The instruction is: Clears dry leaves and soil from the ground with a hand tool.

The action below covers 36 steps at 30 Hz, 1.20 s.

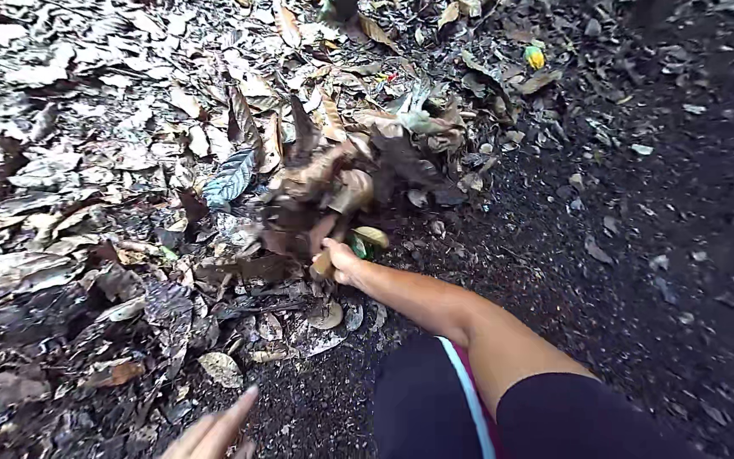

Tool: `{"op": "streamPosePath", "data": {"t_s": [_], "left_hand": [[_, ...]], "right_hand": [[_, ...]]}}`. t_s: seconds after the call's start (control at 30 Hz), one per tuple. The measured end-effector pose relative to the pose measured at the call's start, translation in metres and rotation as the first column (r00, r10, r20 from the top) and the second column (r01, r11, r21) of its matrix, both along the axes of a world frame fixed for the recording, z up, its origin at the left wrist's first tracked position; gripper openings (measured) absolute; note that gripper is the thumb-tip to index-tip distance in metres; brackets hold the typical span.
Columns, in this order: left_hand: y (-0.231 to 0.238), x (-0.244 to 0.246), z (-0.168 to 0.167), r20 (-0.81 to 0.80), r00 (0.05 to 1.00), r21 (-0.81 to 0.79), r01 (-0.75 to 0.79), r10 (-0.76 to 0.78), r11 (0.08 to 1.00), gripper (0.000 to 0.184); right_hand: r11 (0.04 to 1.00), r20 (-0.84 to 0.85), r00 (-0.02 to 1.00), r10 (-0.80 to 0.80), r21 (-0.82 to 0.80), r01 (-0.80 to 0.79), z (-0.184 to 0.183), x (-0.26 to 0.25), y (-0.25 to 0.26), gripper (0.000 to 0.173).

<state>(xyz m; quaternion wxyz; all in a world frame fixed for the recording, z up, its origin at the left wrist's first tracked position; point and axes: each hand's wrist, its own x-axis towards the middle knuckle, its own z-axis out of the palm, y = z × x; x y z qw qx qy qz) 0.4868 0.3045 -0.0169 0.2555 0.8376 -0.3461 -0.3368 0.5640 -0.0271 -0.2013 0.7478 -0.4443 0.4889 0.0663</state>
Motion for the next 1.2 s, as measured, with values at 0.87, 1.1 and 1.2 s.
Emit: {"op": "streamPosePath", "data": {"t_s": [0.87, 1.1, 1.2], "left_hand": [[-0.045, 0.06, -0.068, 0.056, 0.973, -0.243, 0.23, -0.223, 0.942, 0.037], [-0.019, 0.059, -0.077, -0.13, 0.975, 0.066, 0.192, -0.183, 0.979, 0.038], [-0.009, 0.072, -0.08, -0.151, 0.985, 0.339, 0.127, -0.079, 0.932, 0.037]], "right_hand": [[0.532, 0.112, 0.601, -0.791, -0.359, 0.767, -0.055, -0.241, -0.059, 0.035], [0.819, -0.125, 0.81, -0.574, -0.103, 0.565, -0.09, -0.136, 0.183, 0.048], [0.971, -0.057, 0.97, -0.235, 0.037, 0.237, -0.049, -0.092, 0.258, 0.052]]}}
